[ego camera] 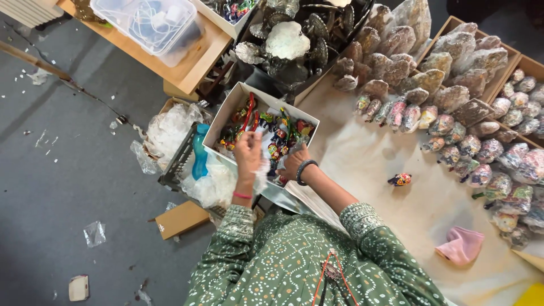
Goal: The person handles small, colorful decorative figurines, wiping them with a pink cloth and then wrapping them in bubble wrap. The wrapped items are placed into a cardboard box alongside other similar items.
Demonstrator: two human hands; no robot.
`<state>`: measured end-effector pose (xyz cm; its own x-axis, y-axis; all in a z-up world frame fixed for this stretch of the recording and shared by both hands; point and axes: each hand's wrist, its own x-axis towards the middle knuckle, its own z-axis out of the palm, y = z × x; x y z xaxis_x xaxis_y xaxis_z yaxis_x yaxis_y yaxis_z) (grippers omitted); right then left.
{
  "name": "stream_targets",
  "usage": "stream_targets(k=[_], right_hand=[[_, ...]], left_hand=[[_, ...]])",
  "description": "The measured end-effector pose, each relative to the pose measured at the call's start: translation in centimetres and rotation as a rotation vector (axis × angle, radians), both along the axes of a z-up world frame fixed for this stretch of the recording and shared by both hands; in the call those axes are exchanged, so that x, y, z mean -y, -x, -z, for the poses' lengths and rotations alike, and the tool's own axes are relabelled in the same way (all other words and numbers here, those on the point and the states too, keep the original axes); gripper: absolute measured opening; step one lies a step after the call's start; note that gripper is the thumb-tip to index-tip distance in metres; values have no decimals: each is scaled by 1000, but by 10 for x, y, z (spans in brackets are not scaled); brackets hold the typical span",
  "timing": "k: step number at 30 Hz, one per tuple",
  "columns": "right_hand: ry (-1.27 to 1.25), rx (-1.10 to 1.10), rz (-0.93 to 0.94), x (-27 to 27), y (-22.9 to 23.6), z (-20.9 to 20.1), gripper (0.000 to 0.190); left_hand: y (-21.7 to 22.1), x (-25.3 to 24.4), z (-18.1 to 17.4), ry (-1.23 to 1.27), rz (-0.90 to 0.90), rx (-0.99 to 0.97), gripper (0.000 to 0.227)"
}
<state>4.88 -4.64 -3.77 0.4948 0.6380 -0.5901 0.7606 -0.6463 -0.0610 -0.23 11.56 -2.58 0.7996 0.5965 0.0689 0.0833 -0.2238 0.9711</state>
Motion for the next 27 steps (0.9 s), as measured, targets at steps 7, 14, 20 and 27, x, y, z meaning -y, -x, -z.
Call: stream_targets(k=[7,14,20,27], right_hand=[[-1148,250,268,95,39,29,47],[-1553,-340,1171,157,74,-20,50],[-1789,-357,1542,235,73,30,28],[-2100,-208,1620,290,82,16,24]], left_hand=[[-33,76,-20,-148,109,29,28],[-54,173,-24,-318,219,71,28],[-56,229,-17,76,435,-86,36],[-22,282,11,782,751,-431,36]])
